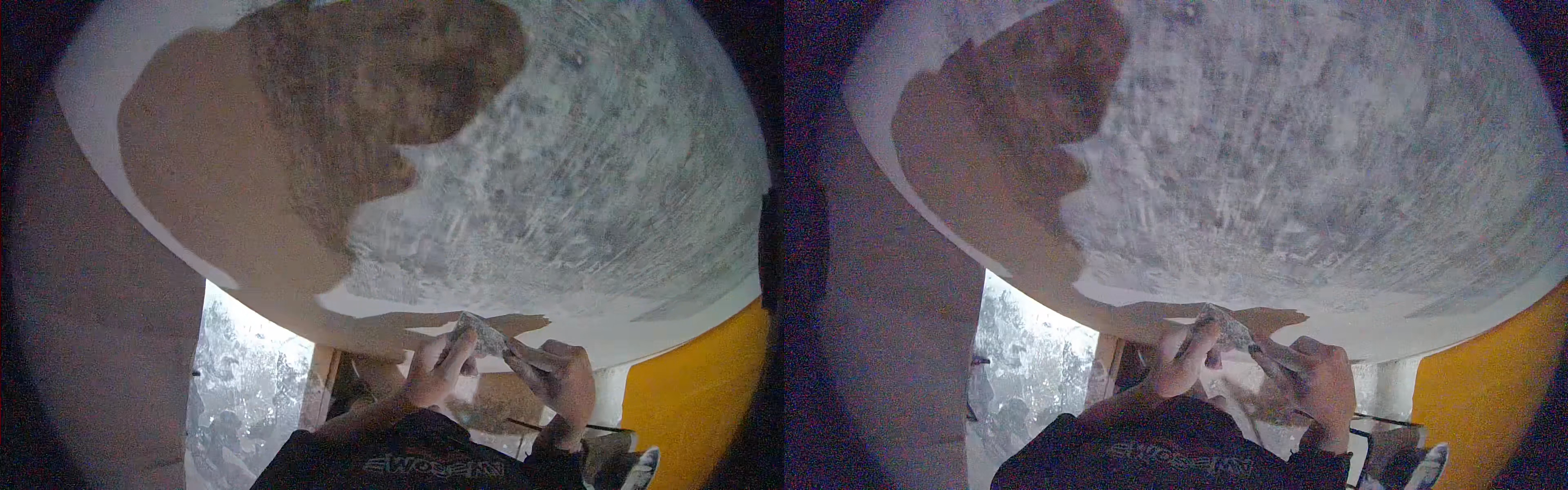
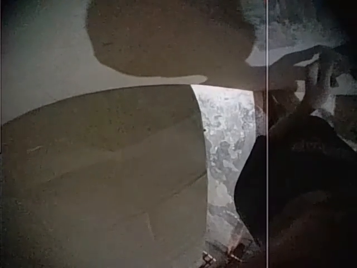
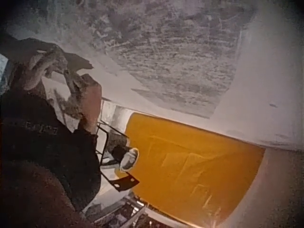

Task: The recorder applies wall putty or filler to a surface using a putty knife or scraper.

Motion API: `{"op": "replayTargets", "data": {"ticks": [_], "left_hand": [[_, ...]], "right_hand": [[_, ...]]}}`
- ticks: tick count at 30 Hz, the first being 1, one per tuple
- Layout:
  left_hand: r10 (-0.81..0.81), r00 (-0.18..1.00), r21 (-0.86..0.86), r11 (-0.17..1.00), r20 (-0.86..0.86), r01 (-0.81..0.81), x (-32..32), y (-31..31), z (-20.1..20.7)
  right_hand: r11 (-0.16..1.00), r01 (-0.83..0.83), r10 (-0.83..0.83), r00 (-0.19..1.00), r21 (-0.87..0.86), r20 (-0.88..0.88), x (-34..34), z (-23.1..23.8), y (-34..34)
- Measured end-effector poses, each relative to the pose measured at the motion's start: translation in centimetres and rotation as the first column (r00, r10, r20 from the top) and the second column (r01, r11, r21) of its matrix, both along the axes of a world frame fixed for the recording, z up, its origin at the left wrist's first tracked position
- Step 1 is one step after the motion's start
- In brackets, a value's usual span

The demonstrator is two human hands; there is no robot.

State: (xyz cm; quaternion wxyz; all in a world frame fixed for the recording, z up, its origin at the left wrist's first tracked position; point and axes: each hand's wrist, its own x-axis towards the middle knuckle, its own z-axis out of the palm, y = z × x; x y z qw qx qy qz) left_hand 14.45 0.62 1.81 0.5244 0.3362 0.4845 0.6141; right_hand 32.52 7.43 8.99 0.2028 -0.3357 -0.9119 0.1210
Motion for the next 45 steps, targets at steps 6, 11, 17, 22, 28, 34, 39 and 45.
{"op": "replayTargets", "data": {"ticks": [6, 11, 17, 22, 28, 34, 39, 45], "left_hand": [[0.011, 1.0, 0.031, 0.999, 0.011, -0.011, -0.7, -0.1, -0.2], [0.007, 0.999, 0.002, 1.0, 0.037, -0.007, -1.1, -0.1, -0.2], [-0.045, 0.999, 0.042, 0.998, -0.024, 0.046, -1.7, -0.1, 0.0], [0.016, 1.0, 0.026, 1.0, 0.025, -0.017, -1.6, -0.2, 0.1], [0.067, 0.998, -0.046, 0.997, -0.005, -0.067, -2.2, -0.8, 0.1], [0.324, 0.945, -0.053, 0.945, 0.047, -0.321, -5.7, -3.1, 0.5], [0.271, 0.954, 0.01, 0.962, -0.127, -0.272, -4.8, -2.9, 0.4], [0.277, 0.707, 0.39, 0.921, -0.65, -0.003, -1.0, -0.7, 0.7]], "right_hand": [[1.0, 0.01, -0.01, 0.999, -0.002, 0.036, -0.6, -0.3, 0.0], [0.998, 0.063, -0.062, 0.997, -0.02, 0.04, -1.2, 0.1, -0.4], [0.996, 0.092, -0.092, 0.993, 0.004, 0.076, -1.9, 1.3, -1.0], [0.996, 0.084, -0.085, 0.995, 0.024, 0.051, -1.9, 1.3, -1.1], [0.994, 0.005, -0.015, 0.996, 0.112, 0.089, -2.6, 1.1, -0.8], [0.974, -0.18, 0.177, 0.984, 0.14, 0.037, -6.8, 0.0, -1.7], [0.995, -0.103, 0.103, 0.994, -0.007, -0.039, -5.4, -2.3, -3.3], [0.998, -0.016, -0.018, 0.863, -0.062, -0.505, -3.4, -8.6, -5.0]]}}
